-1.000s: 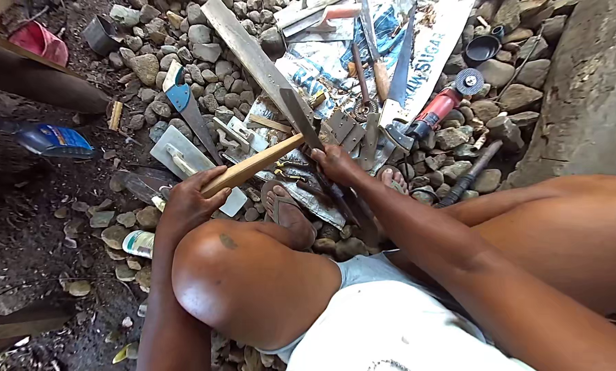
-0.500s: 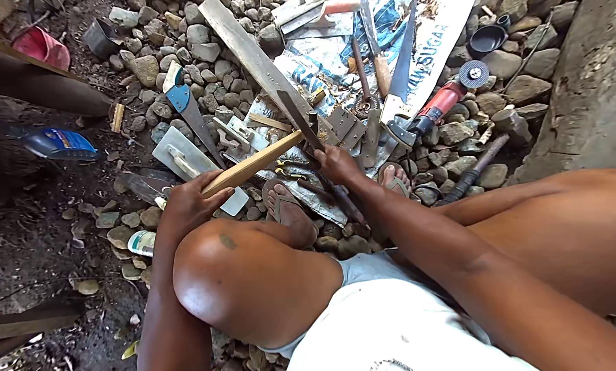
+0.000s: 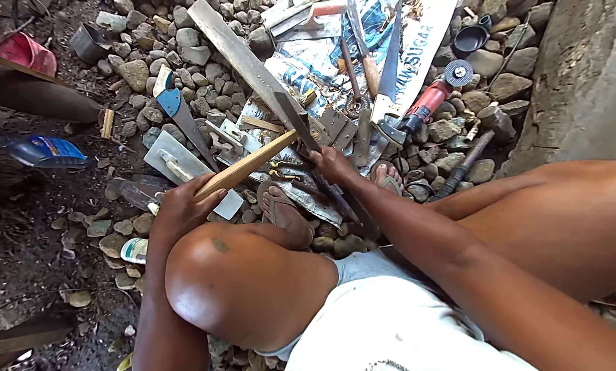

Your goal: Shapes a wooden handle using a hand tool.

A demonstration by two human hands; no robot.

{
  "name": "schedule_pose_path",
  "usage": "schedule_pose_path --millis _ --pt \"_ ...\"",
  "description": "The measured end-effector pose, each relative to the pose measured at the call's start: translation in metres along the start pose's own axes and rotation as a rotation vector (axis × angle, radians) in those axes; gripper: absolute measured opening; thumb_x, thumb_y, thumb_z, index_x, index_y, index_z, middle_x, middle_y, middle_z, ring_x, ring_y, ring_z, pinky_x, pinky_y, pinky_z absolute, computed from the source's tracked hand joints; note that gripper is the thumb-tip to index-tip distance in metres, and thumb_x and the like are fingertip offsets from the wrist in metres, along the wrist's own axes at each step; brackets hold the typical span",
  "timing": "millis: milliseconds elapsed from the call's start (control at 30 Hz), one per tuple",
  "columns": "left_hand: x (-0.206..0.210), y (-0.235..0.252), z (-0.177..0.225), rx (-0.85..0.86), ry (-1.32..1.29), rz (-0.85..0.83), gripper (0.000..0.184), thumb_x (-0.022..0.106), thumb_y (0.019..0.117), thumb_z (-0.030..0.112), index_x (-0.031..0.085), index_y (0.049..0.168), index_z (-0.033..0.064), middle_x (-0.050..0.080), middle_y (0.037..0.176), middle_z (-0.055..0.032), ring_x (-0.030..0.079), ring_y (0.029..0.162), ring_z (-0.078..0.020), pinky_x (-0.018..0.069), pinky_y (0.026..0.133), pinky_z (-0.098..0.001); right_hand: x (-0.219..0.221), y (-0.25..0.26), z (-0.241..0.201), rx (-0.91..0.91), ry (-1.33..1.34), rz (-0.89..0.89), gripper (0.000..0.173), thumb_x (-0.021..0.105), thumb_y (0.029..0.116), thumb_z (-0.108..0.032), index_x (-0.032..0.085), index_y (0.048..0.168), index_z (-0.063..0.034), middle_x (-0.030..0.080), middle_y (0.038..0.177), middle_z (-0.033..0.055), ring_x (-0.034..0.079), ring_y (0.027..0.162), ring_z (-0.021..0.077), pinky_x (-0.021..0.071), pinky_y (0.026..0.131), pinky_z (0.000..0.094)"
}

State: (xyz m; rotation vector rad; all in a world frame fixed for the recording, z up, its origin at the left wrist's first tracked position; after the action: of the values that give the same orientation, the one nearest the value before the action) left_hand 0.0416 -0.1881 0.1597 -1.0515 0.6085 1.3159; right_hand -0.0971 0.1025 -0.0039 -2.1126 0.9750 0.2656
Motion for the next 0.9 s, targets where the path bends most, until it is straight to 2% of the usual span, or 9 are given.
schedule_pose_path --millis 133,267,333,467,567,667,700,833,900 --pt "-0.001 0.000 0.003 -0.044 -0.025 0.001 0.038 0.069 0.0996 0.035 0.068 0.132 0.0154 0.074 0.101 -0.0156 0.072 0.083 -0.0301 0.0556 0.077 -0.0600 0.009 -0.022 -0.034 -0.064 -0.077 0.021 0.040 0.041 0.1115 -0.033 0.065 0.123 -0.0032 0.070 0.103 0.0225 0.070 0.098 0.0402 0.0544 0.087 0.0613" --pt "0.000 -0.001 0.001 -0.071 -0.034 0.002 0.039 0.068 0.0995 0.039 0.068 0.132 0.0171 0.074 0.101 -0.0140 0.072 0.084 -0.0285 0.0556 0.077 -0.0589 0.047 -0.065 -0.093 -0.393 -0.138 0.019 0.026 0.050 0.1097 -0.032 0.065 0.111 -0.0105 0.067 0.076 0.0114 0.070 0.071 0.0315 0.0564 0.062 0.0546" --pt "0.001 0.000 -0.002 -0.067 -0.051 0.002 0.040 0.068 0.0992 0.040 0.068 0.132 0.0187 0.074 0.102 -0.0131 0.072 0.085 -0.0277 0.0557 0.078 -0.0590 0.046 -0.064 -0.095 -0.428 -0.089 -0.038 0.027 0.051 0.1097 -0.032 0.067 0.111 -0.0101 0.067 0.075 0.0109 0.069 0.071 0.0298 0.0561 0.063 0.0532" --pt "0.000 -0.005 0.014 -0.191 -0.092 -0.035 0.035 0.066 0.1023 0.031 0.067 0.134 0.0171 0.074 0.100 -0.0130 0.070 0.082 -0.0243 0.0569 0.077 -0.0529 0.014 -0.012 -0.032 -0.161 0.000 -0.048 0.042 0.042 0.1116 -0.034 0.065 0.125 -0.0021 0.070 0.104 0.0234 0.070 0.098 0.0398 0.0537 0.089 0.0626" --pt "-0.011 -0.006 0.053 -0.457 -0.156 -0.141 0.032 0.061 0.1049 0.018 0.063 0.137 0.0156 0.071 0.107 -0.0137 0.067 0.091 -0.0251 0.0533 0.088 -0.0495 -0.003 0.012 0.008 0.029 0.024 0.011 0.045 0.039 0.1123 -0.039 0.064 0.115 -0.0019 0.067 0.092 0.0207 0.068 0.081 0.0365 0.0548 0.075 0.0584" --pt "0.009 -0.005 -0.007 -0.230 -0.204 -0.034 0.034 0.065 0.1017 0.036 0.068 0.132 0.0215 0.074 0.097 -0.0070 0.069 0.075 -0.0173 0.0576 0.071 -0.0453 0.008 -0.009 -0.019 -0.054 -0.009 -0.003 0.040 0.042 0.1113 -0.034 0.066 0.119 -0.0026 0.070 0.101 0.0216 0.070 0.096 0.0382 0.0546 0.086 0.0605" --pt "0.011 -0.005 -0.014 -0.218 -0.243 -0.020 0.035 0.066 0.1011 0.038 0.068 0.132 0.0217 0.074 0.095 -0.0059 0.067 0.072 -0.0156 0.0570 0.068 -0.0434 0.020 -0.021 -0.036 -0.139 -0.027 -0.003 0.038 0.044 0.1108 -0.032 0.067 0.120 -0.0035 0.071 0.099 0.0210 0.071 0.094 0.0383 0.0558 0.084 0.0609" --pt "0.013 -0.007 -0.012 -0.258 -0.307 -0.015 0.032 0.067 0.1009 0.035 0.069 0.130 0.0218 0.072 0.088 -0.0033 0.062 0.063 -0.0131 0.0545 0.062 -0.0383 0.054 -0.060 -0.082 -0.369 -0.002 -0.101 0.029 0.048 0.1103 -0.033 0.064 0.106 -0.0091 0.063 0.070 0.0105 0.065 0.060 0.0274 0.0549 0.054 0.0498" --pt "0.013 -0.008 -0.013 -0.262 -0.320 -0.018 0.032 0.066 0.1011 0.034 0.069 0.130 0.0223 0.071 0.084 -0.0019 0.058 0.058 -0.0109 0.0516 0.057 -0.0344 0.048 -0.042 -0.074 -0.362 0.108 -0.278 0.037 0.044 0.1119 -0.036 0.065 0.119 -0.0059 0.064 0.075 0.0124 0.064 0.062 0.0268 0.0562 0.060 0.0495"
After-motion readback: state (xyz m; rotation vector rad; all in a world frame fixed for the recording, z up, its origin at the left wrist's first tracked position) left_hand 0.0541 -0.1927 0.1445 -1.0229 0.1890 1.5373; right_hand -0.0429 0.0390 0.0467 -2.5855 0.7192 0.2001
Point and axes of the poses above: each hand's wrist, its own y-axis towards the middle knuckle, its own x-axis out of the palm, z = x × y, the point moved 5 cm from there along y, towards the middle knuckle
